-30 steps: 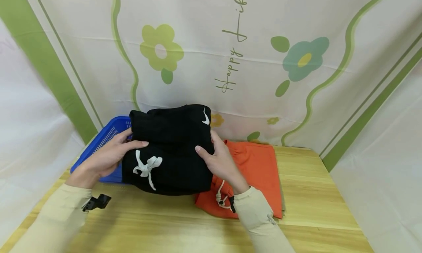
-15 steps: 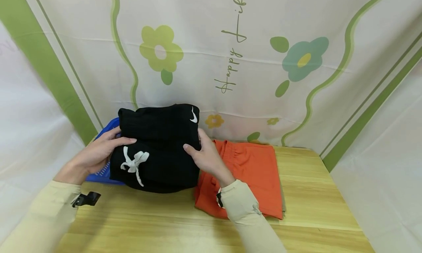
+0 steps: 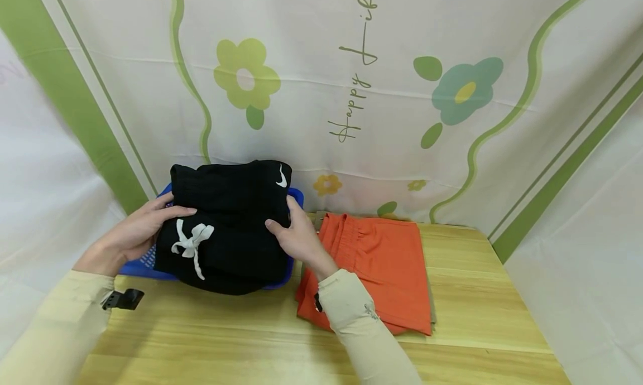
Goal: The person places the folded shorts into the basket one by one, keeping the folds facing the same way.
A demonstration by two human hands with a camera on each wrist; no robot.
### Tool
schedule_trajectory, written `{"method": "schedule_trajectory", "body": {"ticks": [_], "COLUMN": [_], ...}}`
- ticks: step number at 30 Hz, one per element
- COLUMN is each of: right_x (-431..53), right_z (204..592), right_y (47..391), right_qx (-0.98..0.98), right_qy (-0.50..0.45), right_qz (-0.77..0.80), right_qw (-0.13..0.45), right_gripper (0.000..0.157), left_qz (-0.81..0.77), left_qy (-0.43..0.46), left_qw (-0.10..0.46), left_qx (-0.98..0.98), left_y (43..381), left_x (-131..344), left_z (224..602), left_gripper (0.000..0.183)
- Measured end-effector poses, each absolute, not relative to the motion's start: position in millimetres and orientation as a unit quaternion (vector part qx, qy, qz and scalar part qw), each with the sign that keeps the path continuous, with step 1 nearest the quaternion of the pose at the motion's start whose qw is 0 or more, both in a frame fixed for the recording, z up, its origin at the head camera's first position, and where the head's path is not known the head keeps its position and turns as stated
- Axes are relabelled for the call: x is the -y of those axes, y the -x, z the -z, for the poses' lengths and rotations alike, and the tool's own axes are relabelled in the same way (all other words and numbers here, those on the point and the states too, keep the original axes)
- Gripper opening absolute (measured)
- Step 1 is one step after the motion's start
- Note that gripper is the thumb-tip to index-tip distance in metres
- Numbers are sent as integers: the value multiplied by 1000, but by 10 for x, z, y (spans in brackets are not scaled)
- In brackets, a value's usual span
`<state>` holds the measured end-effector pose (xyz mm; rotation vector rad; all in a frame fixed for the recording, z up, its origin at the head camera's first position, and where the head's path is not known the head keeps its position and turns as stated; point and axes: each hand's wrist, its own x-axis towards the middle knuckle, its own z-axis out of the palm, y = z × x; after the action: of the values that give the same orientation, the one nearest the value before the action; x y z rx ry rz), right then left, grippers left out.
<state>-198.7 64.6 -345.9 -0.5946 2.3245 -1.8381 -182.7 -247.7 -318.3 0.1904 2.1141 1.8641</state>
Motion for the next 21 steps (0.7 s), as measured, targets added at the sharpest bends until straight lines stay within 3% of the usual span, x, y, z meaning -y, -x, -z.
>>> {"method": "schedule_trajectory", "body": {"ticks": [21], "right_x": [-366], "right_z": [3771], "right_y": [2113], "right_qx": [-774], "right_qy": [147], "right_qz": [609], "right_qw": [93], "right_gripper": [67], "left_qz": [-622], "left_qy": [-32], "left_qw": [168], "left_qx": [-764], "left_y": [2002], "left_x": [2623], "left_z": [3388], "left_gripper": [92]}}
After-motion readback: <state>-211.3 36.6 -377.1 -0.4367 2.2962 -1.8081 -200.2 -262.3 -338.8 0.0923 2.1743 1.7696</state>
